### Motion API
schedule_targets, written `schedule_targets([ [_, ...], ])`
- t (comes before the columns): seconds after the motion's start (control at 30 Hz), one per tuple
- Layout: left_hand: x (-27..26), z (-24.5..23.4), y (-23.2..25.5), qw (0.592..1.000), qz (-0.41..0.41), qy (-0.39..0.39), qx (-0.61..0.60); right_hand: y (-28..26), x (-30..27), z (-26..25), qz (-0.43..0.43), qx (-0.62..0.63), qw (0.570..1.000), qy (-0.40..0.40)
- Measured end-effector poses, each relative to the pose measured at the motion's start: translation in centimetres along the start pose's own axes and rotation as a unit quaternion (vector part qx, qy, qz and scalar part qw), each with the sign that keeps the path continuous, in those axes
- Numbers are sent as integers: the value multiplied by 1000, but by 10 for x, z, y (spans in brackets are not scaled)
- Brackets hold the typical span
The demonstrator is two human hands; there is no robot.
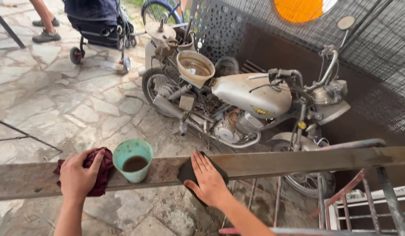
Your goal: Sanding a long metal beam with a hand sanding block and wiping it with a cloth in an outdoor workshop area.
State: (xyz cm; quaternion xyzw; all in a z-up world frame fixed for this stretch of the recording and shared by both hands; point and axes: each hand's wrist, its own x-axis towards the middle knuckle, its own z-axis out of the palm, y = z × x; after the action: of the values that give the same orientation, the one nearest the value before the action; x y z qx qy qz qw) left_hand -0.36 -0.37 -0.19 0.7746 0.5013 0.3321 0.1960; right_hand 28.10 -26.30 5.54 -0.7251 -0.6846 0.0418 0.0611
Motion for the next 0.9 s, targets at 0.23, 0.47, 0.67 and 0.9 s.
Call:
schedule_targets([
  [0.23, 5, 11, -21, 999, -14, -4, 28, 99, -46, -23, 301, 15, 953, 15],
  [0.47, 0, 10, -15, 1000, -8, 9, 21, -2, 26, -40, 194, -246, 947, -70],
  [0.67, 0, 18, -21, 999, -16, 23, 28, 76, -61, -33, 325, -123, 937, 32],
  [0.9, -3, 18, -13, 998, -50, 21, 13, 13, -3, -60, 275, 2, 959, -65],
])
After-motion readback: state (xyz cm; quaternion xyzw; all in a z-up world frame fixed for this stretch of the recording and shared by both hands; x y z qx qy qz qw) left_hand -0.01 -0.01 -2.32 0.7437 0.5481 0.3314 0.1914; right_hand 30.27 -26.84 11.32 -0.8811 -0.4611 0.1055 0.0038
